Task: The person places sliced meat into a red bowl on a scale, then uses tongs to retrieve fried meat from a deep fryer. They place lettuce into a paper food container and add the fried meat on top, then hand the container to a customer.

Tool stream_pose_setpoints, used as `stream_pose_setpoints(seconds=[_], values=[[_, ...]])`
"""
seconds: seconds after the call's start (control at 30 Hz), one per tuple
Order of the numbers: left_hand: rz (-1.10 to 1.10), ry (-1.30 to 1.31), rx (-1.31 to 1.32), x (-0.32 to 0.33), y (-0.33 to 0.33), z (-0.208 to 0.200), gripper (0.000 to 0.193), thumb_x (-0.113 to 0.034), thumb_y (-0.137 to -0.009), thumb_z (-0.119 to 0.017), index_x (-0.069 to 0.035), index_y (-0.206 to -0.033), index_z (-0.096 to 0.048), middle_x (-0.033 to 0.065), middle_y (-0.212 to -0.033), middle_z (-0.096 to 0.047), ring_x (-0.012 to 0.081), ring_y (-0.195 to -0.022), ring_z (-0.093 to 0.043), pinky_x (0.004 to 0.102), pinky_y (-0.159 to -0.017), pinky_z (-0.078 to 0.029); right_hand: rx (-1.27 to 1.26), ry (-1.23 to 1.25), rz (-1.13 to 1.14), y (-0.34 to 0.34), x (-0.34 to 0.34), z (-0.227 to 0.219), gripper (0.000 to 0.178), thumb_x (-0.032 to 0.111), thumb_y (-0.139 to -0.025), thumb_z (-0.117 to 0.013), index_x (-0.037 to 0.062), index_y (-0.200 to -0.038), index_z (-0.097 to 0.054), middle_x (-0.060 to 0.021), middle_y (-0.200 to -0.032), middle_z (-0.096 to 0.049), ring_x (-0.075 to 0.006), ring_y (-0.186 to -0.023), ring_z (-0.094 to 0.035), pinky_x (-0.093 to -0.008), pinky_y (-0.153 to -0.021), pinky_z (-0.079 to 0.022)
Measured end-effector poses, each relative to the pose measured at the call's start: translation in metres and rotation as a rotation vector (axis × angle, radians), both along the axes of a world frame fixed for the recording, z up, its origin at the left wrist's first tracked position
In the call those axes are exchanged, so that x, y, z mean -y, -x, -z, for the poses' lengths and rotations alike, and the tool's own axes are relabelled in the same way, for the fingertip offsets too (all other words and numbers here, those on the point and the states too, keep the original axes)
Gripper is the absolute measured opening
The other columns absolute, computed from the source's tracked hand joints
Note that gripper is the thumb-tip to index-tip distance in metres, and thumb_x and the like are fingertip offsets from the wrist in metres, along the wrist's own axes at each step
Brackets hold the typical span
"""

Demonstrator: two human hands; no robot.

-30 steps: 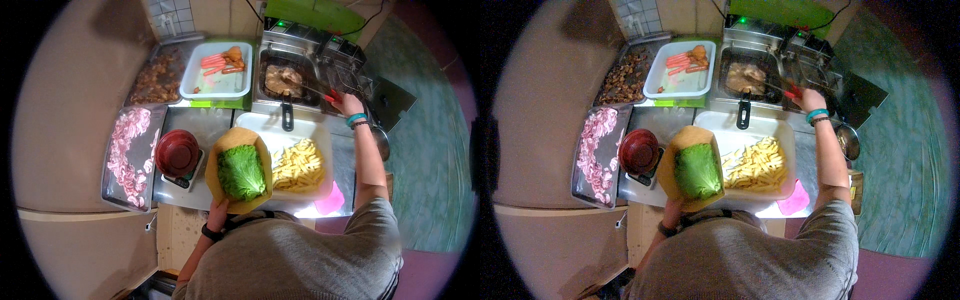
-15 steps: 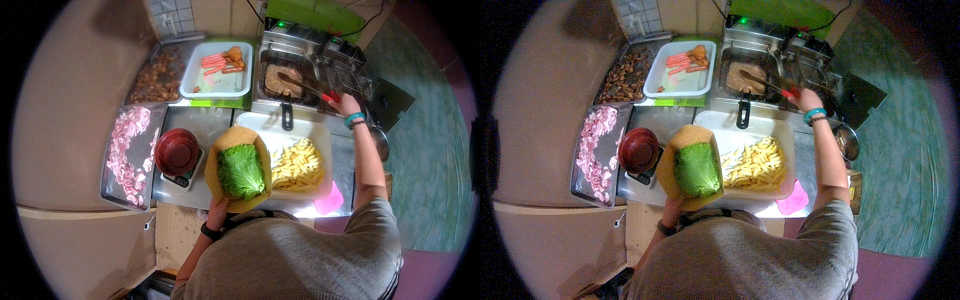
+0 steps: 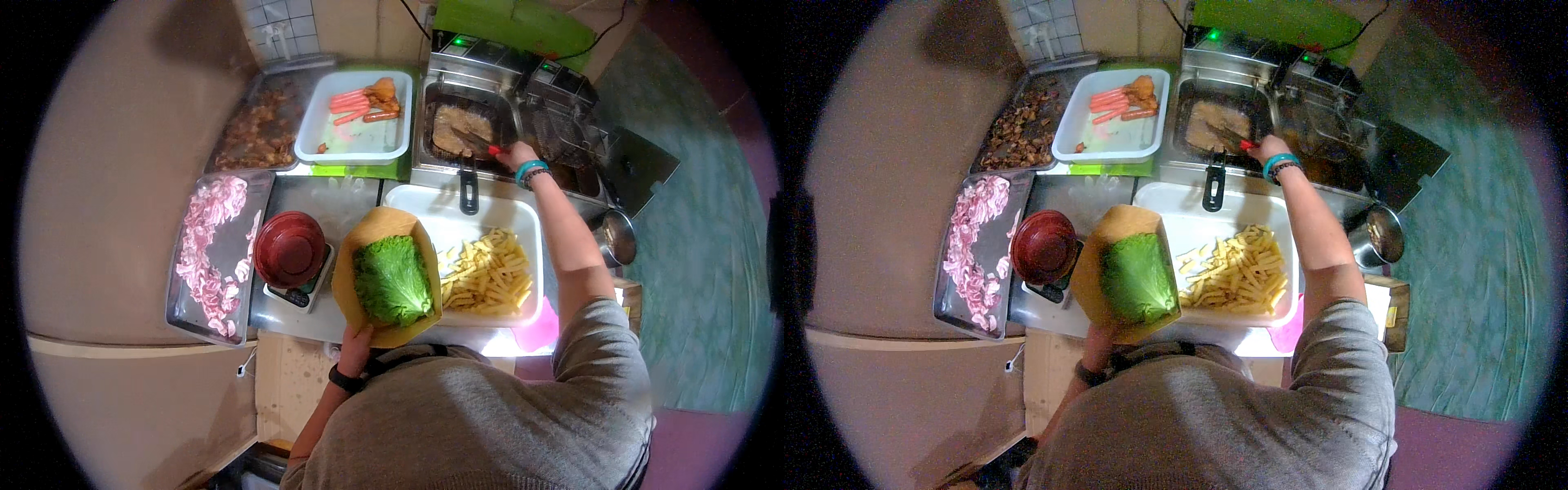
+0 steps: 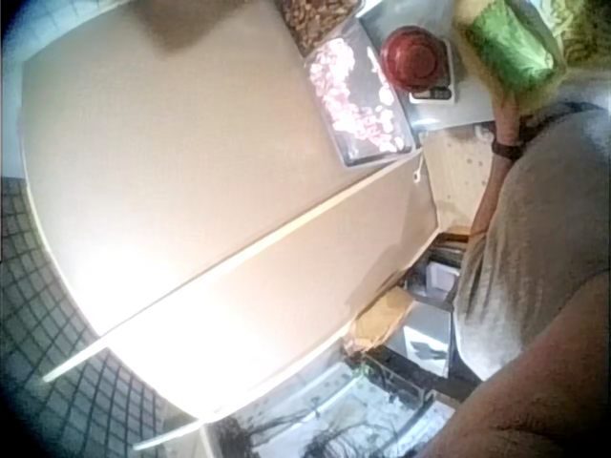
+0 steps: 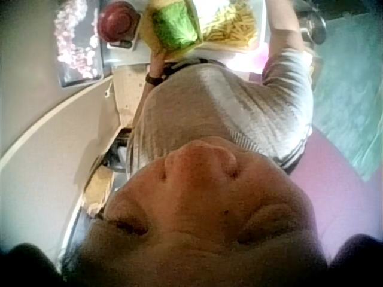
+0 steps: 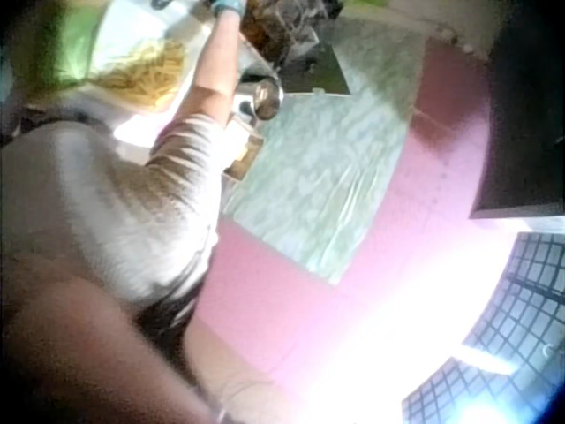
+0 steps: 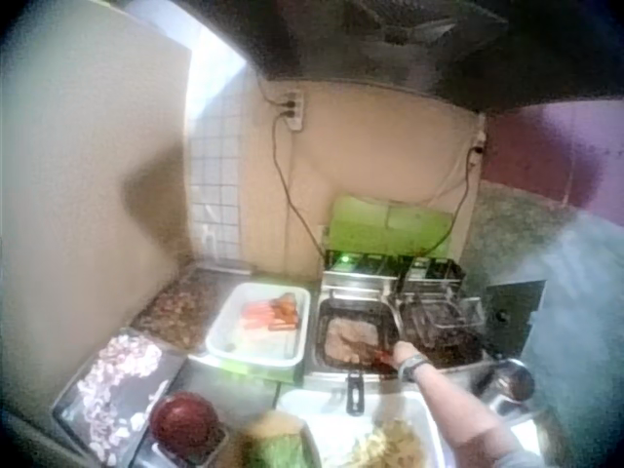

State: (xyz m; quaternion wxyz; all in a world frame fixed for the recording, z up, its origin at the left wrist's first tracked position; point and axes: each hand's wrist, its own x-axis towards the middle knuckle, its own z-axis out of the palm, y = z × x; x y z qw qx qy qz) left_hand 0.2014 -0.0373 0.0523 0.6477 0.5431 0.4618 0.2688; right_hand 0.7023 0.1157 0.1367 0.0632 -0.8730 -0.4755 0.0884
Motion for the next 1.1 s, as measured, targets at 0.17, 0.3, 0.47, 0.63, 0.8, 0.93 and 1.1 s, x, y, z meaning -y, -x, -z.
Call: stream_pose_setpoints(seconds=[0.17,0.3,0.47,0.63,0.8,0.93,1.1], values=[[-0.028,-0.035,-0.037,0.002,0.002,-0.003,0.032,-0.009,-0.083,-0.044,0.002,-0.113,-0.044,0.0080,-0.107,-0.051,0.0176,-0.097,-0.047,0.0284,-0.083,-0.038,-0.124,-0.115,-0.079,0.005,0.026,-0.011,0.034,0.032,-0.077,-0.062,0.0025,-0.095,-0.063,-0.0151,-0.070,-0.062,-0.0240,-0.064,-0.061,-0.0348,-0.064,-0.047],[-0.038,-0.004,0.022,0.002,-0.001,-0.009,0.032,-0.009,-0.083,-0.044,0.001,-0.114,-0.044,0.0077,-0.107,-0.051,0.0172,-0.097,-0.048,0.0285,-0.083,-0.039,-0.280,-0.289,-0.025,-0.008,0.055,-0.018,0.033,0.028,-0.077,-0.063,0.0014,-0.098,-0.062,-0.0150,-0.071,-0.063,-0.0197,-0.060,-0.061,-0.0317,-0.059,-0.047],[-0.045,-0.069,0.029,0.003,0.002,0.005,0.034,-0.020,-0.083,-0.054,0.003,-0.108,-0.049,0.0140,-0.106,-0.055,0.0248,-0.097,-0.051,0.0358,-0.082,-0.040,-0.204,-0.239,-0.064,-0.004,0.073,-0.054,0.035,0.029,-0.076,-0.063,0.0018,-0.097,-0.062,-0.0145,-0.071,-0.063,-0.0179,-0.059,-0.060,-0.0310,-0.059,-0.046],[-0.127,0.105,0.178,0.003,0.002,0.023,0.029,-0.014,-0.083,-0.052,0.003,-0.107,-0.050,0.0129,-0.105,-0.056,0.0216,-0.094,-0.053,0.0339,-0.078,-0.044,-0.054,-0.110,-0.154,-0.031,0.077,-0.068,0.036,0.027,-0.072,-0.067,0.0006,-0.097,-0.062,-0.0093,-0.068,-0.060,-0.0171,-0.059,-0.057,-0.0296,-0.058,-0.045],[-0.146,0.064,0.173,0.004,-0.001,0.012,0.027,-0.010,-0.083,-0.049,0.002,-0.107,-0.050,0.0115,-0.103,-0.057,0.0216,-0.091,-0.054,0.0326,-0.077,-0.045,0.158,0.108,-0.270,0.019,0.063,-0.099,0.041,0.039,-0.068,-0.067,0.0045,-0.090,-0.061,-0.0169,-0.085,-0.063,-0.0307,-0.079,-0.060,-0.0377,-0.069,-0.048],[-0.079,0.152,0.162,0.002,0.003,0.011,0.033,-0.008,-0.083,-0.045,0.002,-0.114,-0.043,0.0078,-0.107,-0.051,0.0172,-0.096,-0.048,0.0291,-0.083,-0.039,0.386,0.117,-0.147,0.020,0.048,-0.075,0.030,0.033,-0.072,-0.063,0.0084,-0.090,-0.062,-0.0163,-0.087,-0.062,-0.0296,-0.083,-0.060,-0.0393,-0.071,-0.049],[-0.047,-0.044,0.013,0.006,0.002,-0.001,0.031,-0.008,-0.082,-0.045,0.003,-0.111,-0.045,0.0082,-0.104,-0.052,0.0175,-0.095,-0.049,0.0292,-0.083,-0.039,0.164,-0.092,-0.123,0.030,0.050,-0.083,0.037,0.034,-0.072,-0.063,0.0031,-0.093,-0.061,-0.0195,-0.089,-0.061,-0.0317,-0.084,-0.059,-0.0393,-0.072,-0.048]])
